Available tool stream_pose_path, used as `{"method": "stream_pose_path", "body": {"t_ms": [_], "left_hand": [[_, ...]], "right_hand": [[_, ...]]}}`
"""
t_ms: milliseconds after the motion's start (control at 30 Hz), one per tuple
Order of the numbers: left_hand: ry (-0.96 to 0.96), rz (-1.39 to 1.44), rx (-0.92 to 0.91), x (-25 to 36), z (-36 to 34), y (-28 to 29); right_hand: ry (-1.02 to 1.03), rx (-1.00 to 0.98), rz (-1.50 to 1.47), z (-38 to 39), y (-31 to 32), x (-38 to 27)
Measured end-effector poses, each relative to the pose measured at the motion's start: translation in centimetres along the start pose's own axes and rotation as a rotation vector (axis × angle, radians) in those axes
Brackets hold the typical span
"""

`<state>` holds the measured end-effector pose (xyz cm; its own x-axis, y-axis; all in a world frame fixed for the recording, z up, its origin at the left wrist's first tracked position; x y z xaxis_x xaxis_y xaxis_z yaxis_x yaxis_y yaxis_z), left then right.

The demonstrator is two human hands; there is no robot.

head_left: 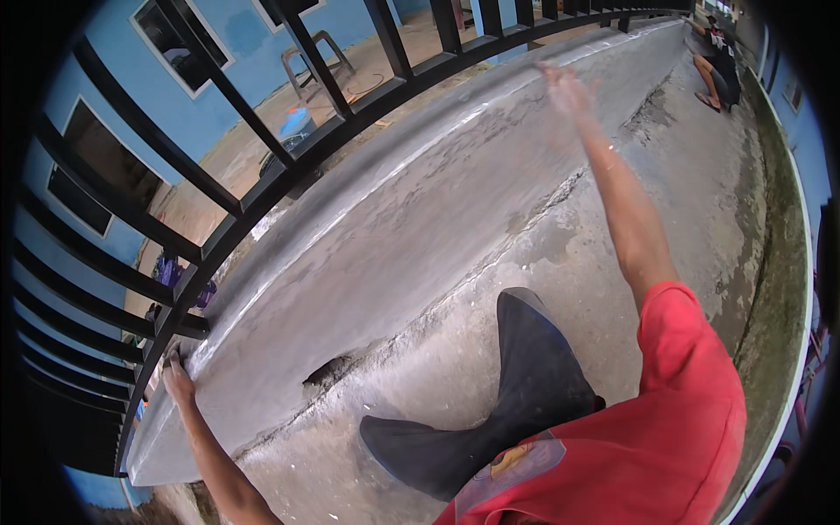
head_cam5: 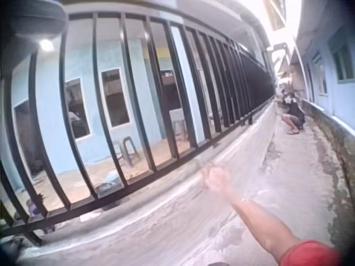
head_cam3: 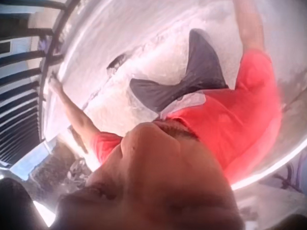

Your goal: The person smooths a freshly poured concrete surface using a hand trowel and a sponge. They repeatedly rub and level the wet concrete along a raised curb, occasionally switching between tools to refine the finish.

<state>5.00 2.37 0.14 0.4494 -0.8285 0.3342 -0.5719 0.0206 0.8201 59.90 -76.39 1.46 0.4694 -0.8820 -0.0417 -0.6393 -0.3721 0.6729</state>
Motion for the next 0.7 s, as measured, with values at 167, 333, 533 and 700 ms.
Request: {"method": "stream_pose_path", "body": {"t_ms": [167,333,533,700], "left_hand": [[0.2,-0.364,0.159,1.7,0.8,1.4],[-0.353,-0.113,0.663,24.2,11.3,-4.7],[-0.608,-0.019,0.184,44.3,7.9,-8.5],[-0.44,-0.122,-0.007,49.6,1.5,-15.1]], "right_hand": [[-0.437,0.083,-0.002,0.3,4.6,10.9],[0.158,0.074,-0.234,6.8,4.8,-8.9],[0.526,0.086,-0.375,9.7,6.3,-24.5],[0.601,0.192,-0.506,7.8,4.5,-25.8]]}}
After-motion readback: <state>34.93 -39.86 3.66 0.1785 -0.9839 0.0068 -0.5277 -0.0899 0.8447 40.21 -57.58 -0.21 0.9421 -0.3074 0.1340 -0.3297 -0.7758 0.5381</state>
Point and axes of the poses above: each hand's wrist, its own z-axis away from the middle knuckle, its own y-axis out of the back of the hand, x = y × z, the point moved 7 cm from there along -z, towards the middle knuckle
